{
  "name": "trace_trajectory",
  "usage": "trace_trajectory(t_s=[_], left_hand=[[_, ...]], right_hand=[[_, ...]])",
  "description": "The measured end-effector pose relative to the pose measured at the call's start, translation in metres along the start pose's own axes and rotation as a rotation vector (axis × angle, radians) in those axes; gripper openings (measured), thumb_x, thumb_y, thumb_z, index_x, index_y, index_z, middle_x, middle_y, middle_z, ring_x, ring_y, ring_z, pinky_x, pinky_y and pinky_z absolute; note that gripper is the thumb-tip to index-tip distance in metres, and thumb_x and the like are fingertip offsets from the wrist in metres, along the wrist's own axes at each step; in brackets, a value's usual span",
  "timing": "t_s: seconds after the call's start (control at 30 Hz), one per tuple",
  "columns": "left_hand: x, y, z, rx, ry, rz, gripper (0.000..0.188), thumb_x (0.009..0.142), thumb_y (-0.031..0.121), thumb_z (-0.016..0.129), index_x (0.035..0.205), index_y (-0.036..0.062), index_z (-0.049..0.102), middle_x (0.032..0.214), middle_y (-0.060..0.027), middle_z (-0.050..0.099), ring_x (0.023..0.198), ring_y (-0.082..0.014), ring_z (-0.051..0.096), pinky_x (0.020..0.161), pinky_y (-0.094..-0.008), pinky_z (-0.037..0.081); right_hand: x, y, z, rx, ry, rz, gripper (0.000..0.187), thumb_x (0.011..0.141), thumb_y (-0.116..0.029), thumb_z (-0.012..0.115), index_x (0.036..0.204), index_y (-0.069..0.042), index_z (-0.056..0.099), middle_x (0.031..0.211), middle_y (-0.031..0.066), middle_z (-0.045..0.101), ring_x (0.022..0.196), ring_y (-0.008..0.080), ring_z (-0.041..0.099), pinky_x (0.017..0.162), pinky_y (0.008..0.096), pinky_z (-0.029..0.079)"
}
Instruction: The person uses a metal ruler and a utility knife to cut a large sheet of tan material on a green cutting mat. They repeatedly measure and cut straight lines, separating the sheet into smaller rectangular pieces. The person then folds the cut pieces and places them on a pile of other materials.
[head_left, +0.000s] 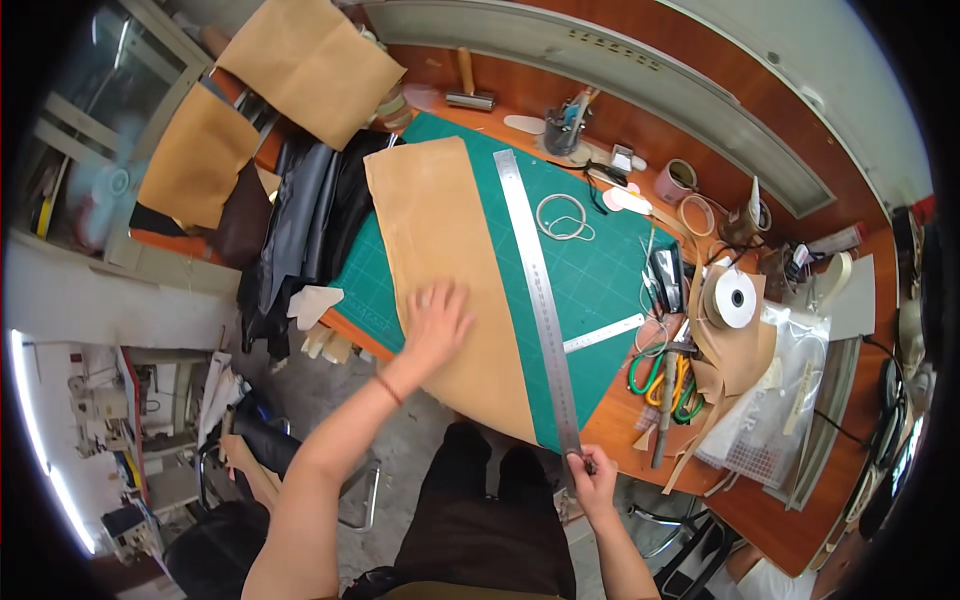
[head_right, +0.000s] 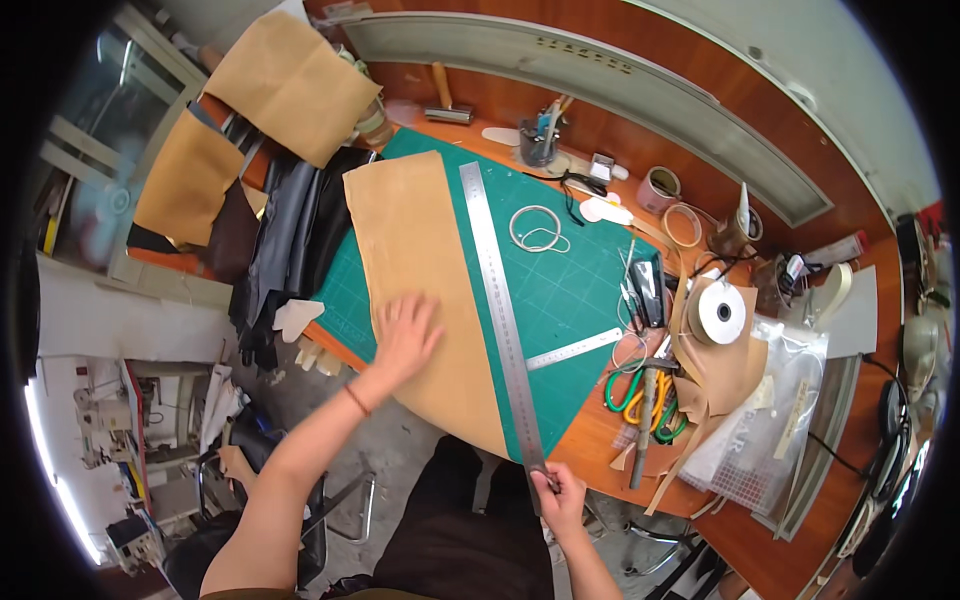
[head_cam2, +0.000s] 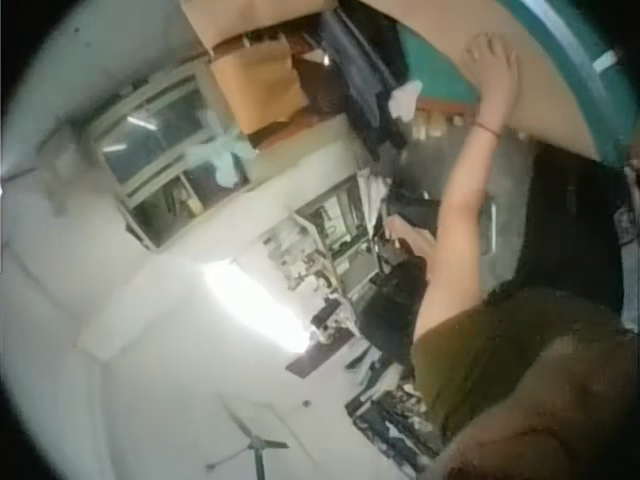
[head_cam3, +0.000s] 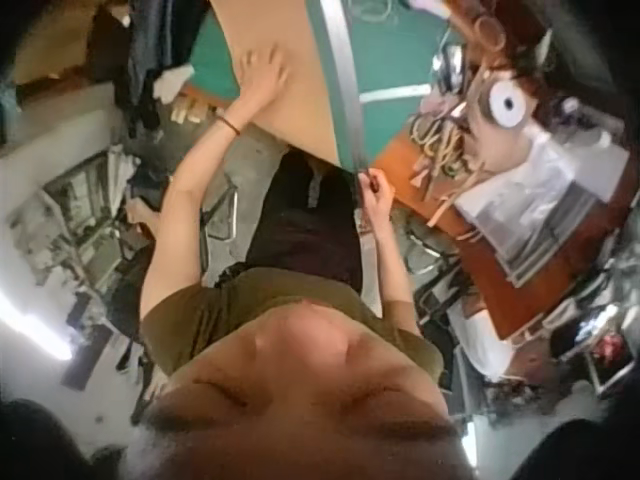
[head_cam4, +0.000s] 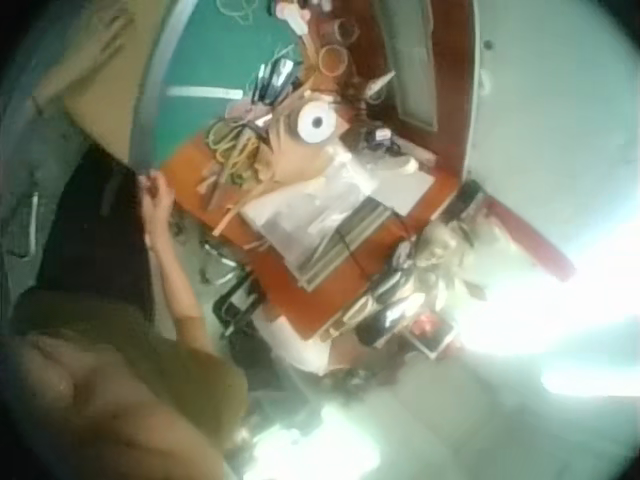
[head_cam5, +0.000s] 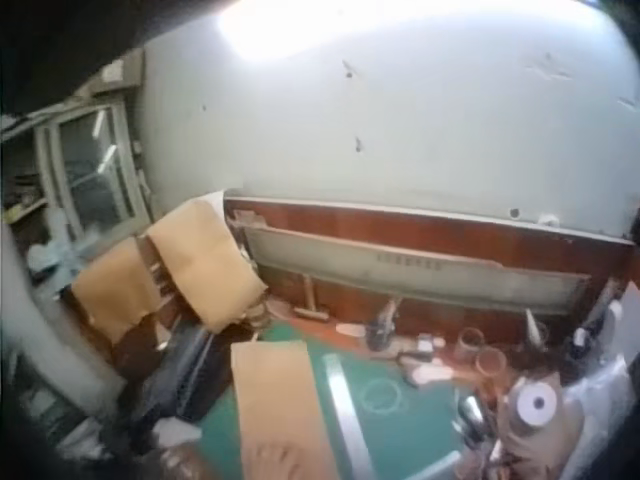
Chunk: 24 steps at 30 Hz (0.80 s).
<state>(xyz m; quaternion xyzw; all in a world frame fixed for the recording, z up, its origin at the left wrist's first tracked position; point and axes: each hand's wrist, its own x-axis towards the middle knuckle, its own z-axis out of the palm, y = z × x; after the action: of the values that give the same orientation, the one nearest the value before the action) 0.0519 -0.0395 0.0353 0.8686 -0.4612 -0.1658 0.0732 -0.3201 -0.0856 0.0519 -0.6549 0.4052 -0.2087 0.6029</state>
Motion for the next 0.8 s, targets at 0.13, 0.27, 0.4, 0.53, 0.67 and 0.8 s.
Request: trace_trajectory(t_s=[0.13, 0.27, 0.4, 0.53, 0.67, 0.8], left_hand=[[0.07, -0.055, 0.02, 0.238, 0.489, 0.164, 0.062, 0.094, 0.041, 0.064, 0.147, 0.0134, 0.049, 0.155, -0.0189, 0.038, 0.145, -0.0415, 0.031, 0.122, -0.0592, 0.016], [0.073, -0.035, 0.018, 0.161, 0.392, 0.153, 0.058, 0.091, 0.034, 0.069, 0.141, 0.0103, 0.052, 0.147, -0.0187, 0.045, 0.138, -0.0403, 0.04, 0.119, -0.0578, 0.024], [0.098, -0.054, -0.005, 0.064, 0.333, 0.194, 0.047, 0.086, 0.022, 0.071, 0.128, 0.0056, 0.055, 0.13, -0.0166, 0.052, 0.123, -0.0387, 0.049, 0.109, -0.0543, 0.035], [0.14, -0.068, 0.001, 0.048, 0.397, 0.13, 0.046, 0.085, 0.015, 0.067, 0.128, 0.0055, 0.053, 0.126, -0.0147, 0.054, 0.121, -0.0356, 0.05, 0.109, -0.0544, 0.036], [0.14, -0.065, 0.016, 0.055, 0.54, 0.195, 0.05, 0.089, 0.015, 0.061, 0.137, 0.0079, 0.05, 0.137, -0.0107, 0.053, 0.132, -0.0333, 0.046, 0.117, -0.0555, 0.029], [0.137, -0.064, 0.023, 0.039, 0.493, 0.157, 0.055, 0.094, 0.017, 0.055, 0.147, 0.0125, 0.045, 0.15, -0.0045, 0.049, 0.142, -0.0331, 0.04, 0.121, -0.0581, 0.023]], right_hand=[[0.034, -0.011, 0.038, -0.056, -0.05, -0.015, 0.01, 0.094, -0.009, 0.072, 0.095, -0.001, 0.066, 0.067, -0.001, 0.06, 0.061, 0.0028, 0.048, 0.055, 0.0228, 0.04], [0.06, -0.005, 0.084, -0.036, -0.034, 0.028, 0.013, 0.094, -0.011, 0.072, 0.095, 0.0, 0.065, 0.064, 0.0015, 0.057, 0.06, 0.0039, 0.044, 0.053, 0.0246, 0.038], [0.083, -0.008, 0.116, -0.078, -0.041, -0.002, 0.016, 0.095, -0.013, 0.071, 0.094, 0.001, 0.063, 0.062, 0.0043, 0.051, 0.058, 0.0058, 0.041, 0.051, 0.0282, 0.036], [0.096, -0.004, 0.133, -0.053, 0.004, 0.016, 0.018, 0.097, -0.014, 0.068, 0.093, 0.002, 0.06, 0.06, 0.0072, 0.048, 0.056, 0.009, 0.04, 0.051, 0.0315, 0.036], [0.087, -0.006, 0.13, -0.16, 0.04, 0.043, 0.019, 0.099, -0.013, 0.066, 0.091, 0.002, 0.058, 0.06, 0.0101, 0.049, 0.054, 0.0126, 0.042, 0.051, 0.0328, 0.037], [0.078, -0.011, 0.133, -0.216, 0.055, 0.057, 0.018, 0.1, -0.014, 0.064, 0.094, 0.002, 0.06, 0.061, 0.0117, 0.053, 0.053, 0.0151, 0.046, 0.052, 0.0315, 0.04]])
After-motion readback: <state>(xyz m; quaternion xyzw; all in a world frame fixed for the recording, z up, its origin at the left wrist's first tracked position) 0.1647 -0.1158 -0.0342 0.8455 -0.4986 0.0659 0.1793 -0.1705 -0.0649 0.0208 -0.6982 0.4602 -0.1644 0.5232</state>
